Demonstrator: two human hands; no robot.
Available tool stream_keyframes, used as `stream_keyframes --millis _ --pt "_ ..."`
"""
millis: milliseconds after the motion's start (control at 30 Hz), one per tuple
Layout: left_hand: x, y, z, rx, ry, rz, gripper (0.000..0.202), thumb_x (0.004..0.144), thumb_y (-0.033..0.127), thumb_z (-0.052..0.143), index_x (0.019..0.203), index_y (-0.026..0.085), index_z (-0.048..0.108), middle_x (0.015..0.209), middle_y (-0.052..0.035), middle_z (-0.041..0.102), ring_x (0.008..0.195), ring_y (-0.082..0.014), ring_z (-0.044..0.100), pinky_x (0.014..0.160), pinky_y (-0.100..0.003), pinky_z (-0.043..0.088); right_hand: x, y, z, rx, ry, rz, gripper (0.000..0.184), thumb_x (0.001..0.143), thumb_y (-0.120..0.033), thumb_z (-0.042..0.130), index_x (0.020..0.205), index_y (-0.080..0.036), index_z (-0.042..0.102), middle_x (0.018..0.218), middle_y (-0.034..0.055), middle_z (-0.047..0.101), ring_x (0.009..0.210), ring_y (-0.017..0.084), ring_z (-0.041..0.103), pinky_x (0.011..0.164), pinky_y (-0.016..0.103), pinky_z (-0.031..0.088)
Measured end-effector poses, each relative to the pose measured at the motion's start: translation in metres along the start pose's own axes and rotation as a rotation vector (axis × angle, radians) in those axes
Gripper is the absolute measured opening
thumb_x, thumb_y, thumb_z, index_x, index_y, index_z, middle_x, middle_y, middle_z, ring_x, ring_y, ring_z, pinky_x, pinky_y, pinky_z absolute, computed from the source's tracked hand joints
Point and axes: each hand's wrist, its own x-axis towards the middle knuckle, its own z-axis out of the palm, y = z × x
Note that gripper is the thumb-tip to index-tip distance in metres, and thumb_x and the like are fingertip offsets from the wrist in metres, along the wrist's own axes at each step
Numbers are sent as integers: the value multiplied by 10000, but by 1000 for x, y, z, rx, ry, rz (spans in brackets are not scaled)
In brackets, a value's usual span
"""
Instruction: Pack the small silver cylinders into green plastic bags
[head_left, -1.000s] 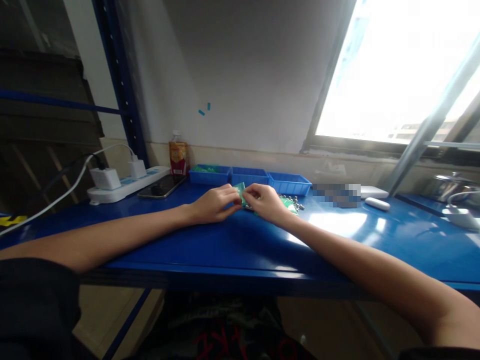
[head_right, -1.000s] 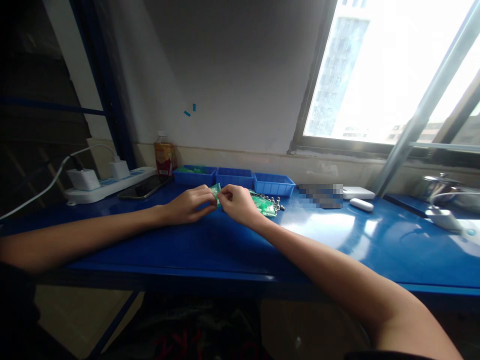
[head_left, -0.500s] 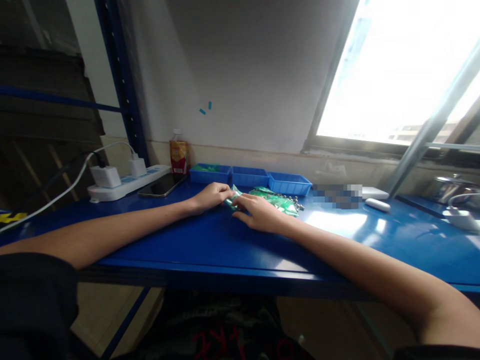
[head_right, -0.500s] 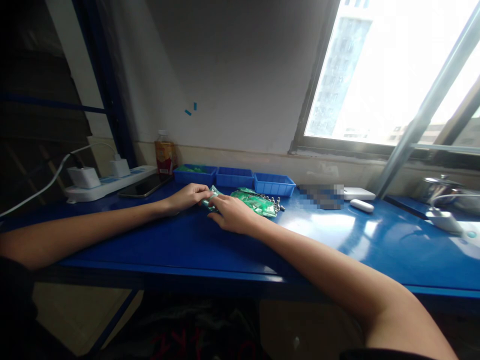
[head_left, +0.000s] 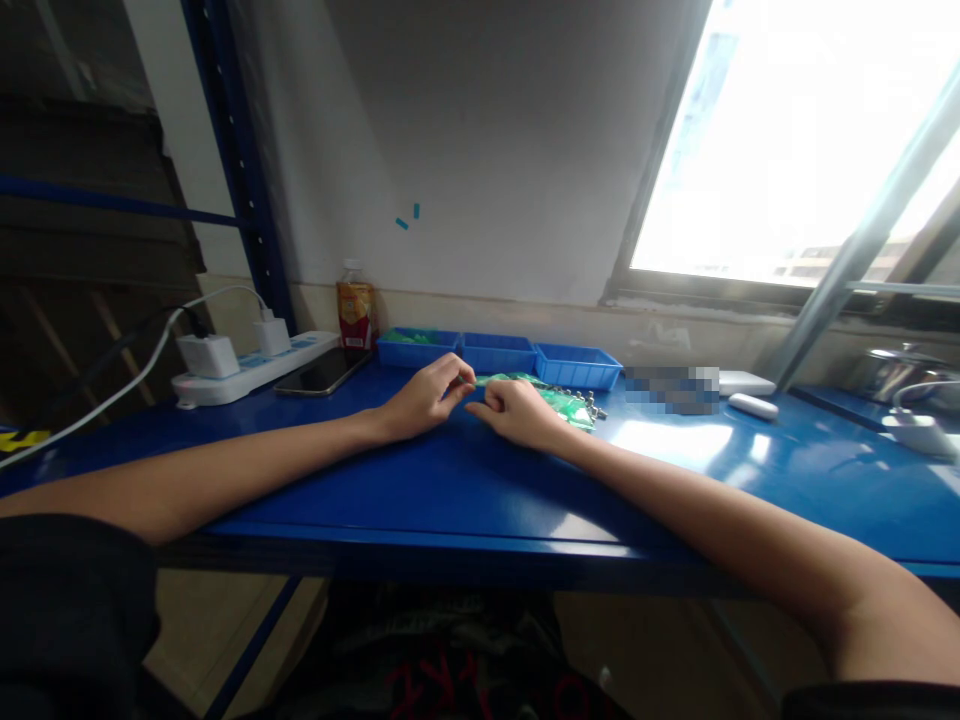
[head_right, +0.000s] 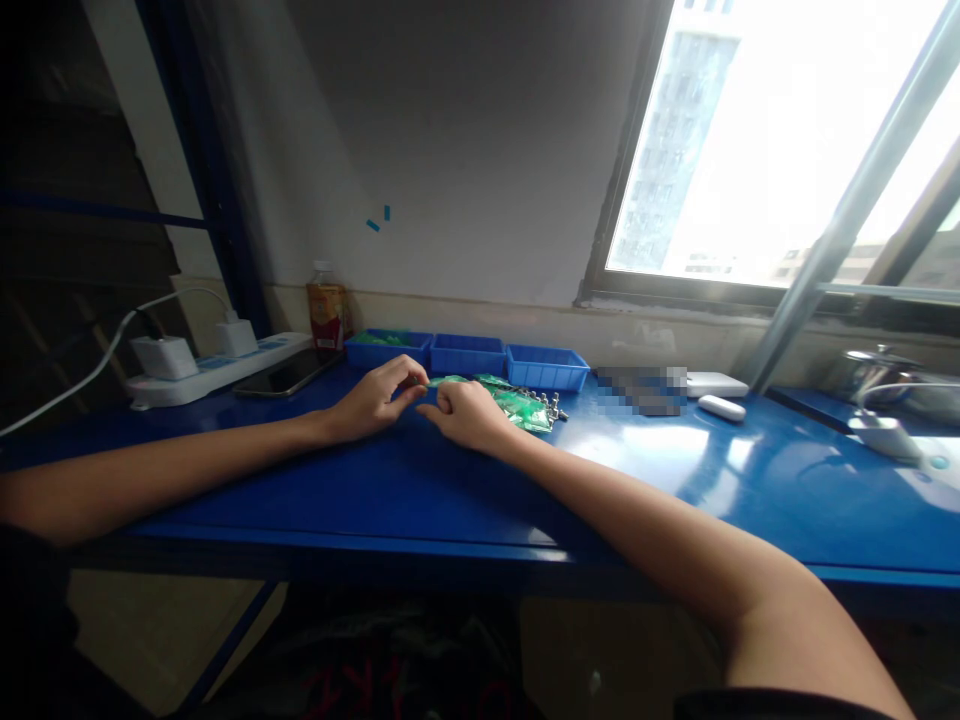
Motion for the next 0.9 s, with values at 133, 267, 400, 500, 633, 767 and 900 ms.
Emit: stream_keyframes --millis 133,267,400,500,633,767,900 --pt "0 0 -1 73 33 155 89 908 239 471 901 166 522 886 -52 542 803 -157 532 748 -287 460 5 1 -5 309 4 160 542 914 -537 359 573 -160 545 535 -13 517 523 103 461 534 230 302" --pt "0 2 -3 79 -19 206 150 924 288 459 918 164 543 945 -75 547 880 -172 538 807 -297 450 7 5 -4 256 113 272 480 921 -460 385 572 -158 519 553 5 549 522 107 467 515 227 294" --pt "-1 2 -4 22 -235 85 395 940 467 357 887 153 592 892 -82 615 832 -194 556 776 -314 431 3 8 2 6 184 -27 243 906 -288 466 717 -165 556 659 7 596 584 110 490 570 225 305" --pt "1 -5 -3 -200 -280 -203 710 934 581 100 815 135 641 711 -65 620 614 -153 517 610 -277 406 0 9 4 -93 166 -142 221 924 -271 455 777 -171 584 735 26 621 648 122 524 622 229 325" --pt "6 -17 -3 -414 -240 -486 752 907 619 137 740 113 668 548 -44 545 481 -122 403 484 -251 306 -2 7 2 -152 93 -152 212 930 -273 455 848 -169 621 796 43 624 704 137 546 648 236 347" --pt "8 -18 -4 -502 -220 -511 478 886 471 351 689 125 614 552 -19 517 472 -112 395 471 -241 282 -5 4 0 -206 -34 -198 254 893 -261 511 1099 -140 597 931 87 618 834 184 560 733 269 396" --pt "3 -8 -5 -222 -158 -379 240 867 350 408 834 174 568 601 15 536 529 -139 470 530 -245 344 -6 4 2 -222 -51 -173 456 858 -232 540 1285 -85 476 1037 140 600 978 235 538 855 338 413"
